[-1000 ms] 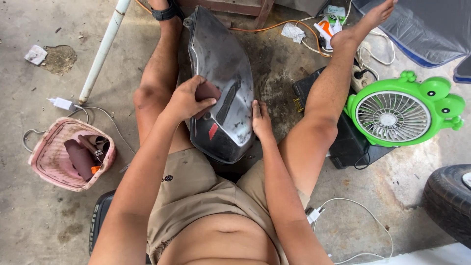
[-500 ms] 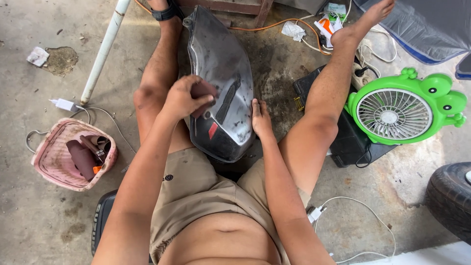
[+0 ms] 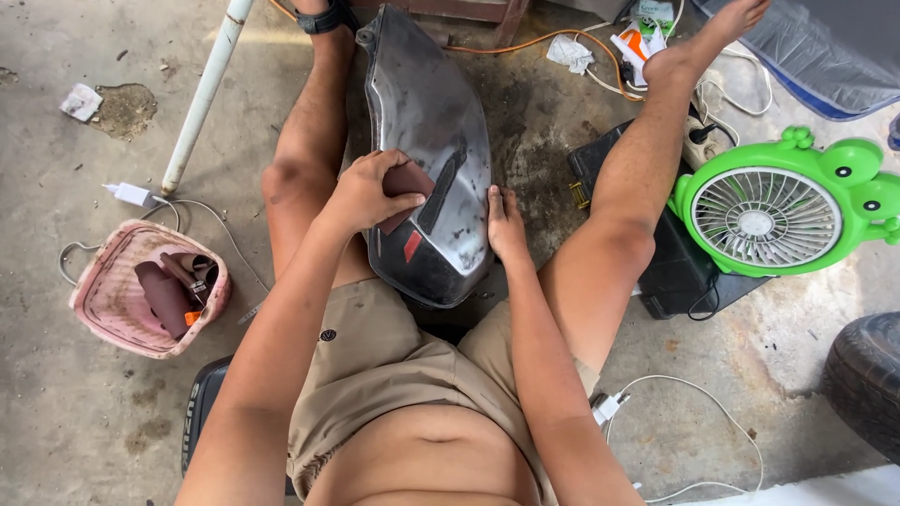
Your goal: The person sits on the floor and sands a black motorcycle mudguard using a piece of sandpaper. They hold the mudguard between their legs and rub the sandpaper over the surface to smooth it.
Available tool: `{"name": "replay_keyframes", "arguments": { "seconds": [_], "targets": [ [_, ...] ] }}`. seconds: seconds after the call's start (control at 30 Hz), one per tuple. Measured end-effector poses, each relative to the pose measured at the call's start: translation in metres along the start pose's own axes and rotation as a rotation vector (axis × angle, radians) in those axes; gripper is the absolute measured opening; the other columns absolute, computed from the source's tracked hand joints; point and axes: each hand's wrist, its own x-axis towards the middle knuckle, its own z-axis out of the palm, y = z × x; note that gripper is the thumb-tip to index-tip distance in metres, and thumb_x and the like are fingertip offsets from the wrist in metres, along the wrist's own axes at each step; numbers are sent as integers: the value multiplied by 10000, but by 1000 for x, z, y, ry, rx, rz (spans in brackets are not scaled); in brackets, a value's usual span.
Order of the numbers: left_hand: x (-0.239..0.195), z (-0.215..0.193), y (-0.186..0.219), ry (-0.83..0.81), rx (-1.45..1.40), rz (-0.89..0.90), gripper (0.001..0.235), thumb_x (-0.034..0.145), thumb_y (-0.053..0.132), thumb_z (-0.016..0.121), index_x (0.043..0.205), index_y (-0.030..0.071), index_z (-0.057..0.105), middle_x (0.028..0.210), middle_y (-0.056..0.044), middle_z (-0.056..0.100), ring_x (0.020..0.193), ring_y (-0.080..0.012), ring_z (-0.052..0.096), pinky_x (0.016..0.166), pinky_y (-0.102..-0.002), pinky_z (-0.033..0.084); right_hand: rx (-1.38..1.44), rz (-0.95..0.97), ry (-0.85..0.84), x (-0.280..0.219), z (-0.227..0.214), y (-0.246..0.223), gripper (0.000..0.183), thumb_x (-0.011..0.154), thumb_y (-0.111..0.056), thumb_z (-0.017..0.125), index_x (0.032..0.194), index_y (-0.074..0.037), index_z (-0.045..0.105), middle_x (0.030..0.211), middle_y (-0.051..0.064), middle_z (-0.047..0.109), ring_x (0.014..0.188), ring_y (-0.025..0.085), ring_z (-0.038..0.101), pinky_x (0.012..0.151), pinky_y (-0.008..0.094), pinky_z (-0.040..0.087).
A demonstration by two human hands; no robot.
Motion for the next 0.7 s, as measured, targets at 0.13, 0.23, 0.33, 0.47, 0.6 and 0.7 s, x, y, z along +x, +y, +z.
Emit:
{"name": "replay_keyframes", "arguments": {
  "seconds": [0.13,0.23,0.33,0.47,0.6,0.7],
  "targets": [
    [8,0,-14,75,-45,0,590,745,405,913,1197,110,674,1177,-154,681,1191,-401,628,1009,-526,518,-8,0,-2,-3,1,1,820,1007,-814,255,1532,-200,398,1571,274,387,1436,507,384,1136,618,388],
    [10,3,-11,82,-35,9,506,754,363,909,1153,145,687,1124,-87,690,1152,-345,649,999,-482,521,-16,16,-1,1,-2,3,827,1005,-809,272,1542,-192,393,1601,275,347,1443,510,373,1137,627,381],
    [1,0,-5,21,2,57,529,732,354,917,1172,156,702,1144,-88,700,1177,-345,645,1021,-484,512,-19,1,8,-1,1,3,832,1007,-799,257,1521,-165,416,1551,297,410,1416,521,409,1122,629,398],
    [13,0,-22,110,-46,81,566,757,367,913,1200,101,682,1179,-144,690,1182,-395,634,1013,-514,514,14,-16,19,-10,-3,-10,786,1014,-792,285,1497,-192,441,1526,274,449,1404,509,425,1109,621,415],
    [8,2,-6,86,-12,91,518,730,362,916,1149,148,697,1115,-82,708,1158,-368,654,1000,-507,519,-5,-16,25,-8,-4,-9,818,1015,-782,288,1511,-148,436,1536,290,441,1414,508,415,1119,615,409],
    [24,3,-42,143,-44,1,567,774,420,905,1219,170,657,1158,-102,679,1180,-353,644,990,-497,535,7,9,26,-19,-4,-23,840,1000,-803,289,1527,-162,419,1558,273,422,1434,491,396,1137,614,396]
  ]
}}
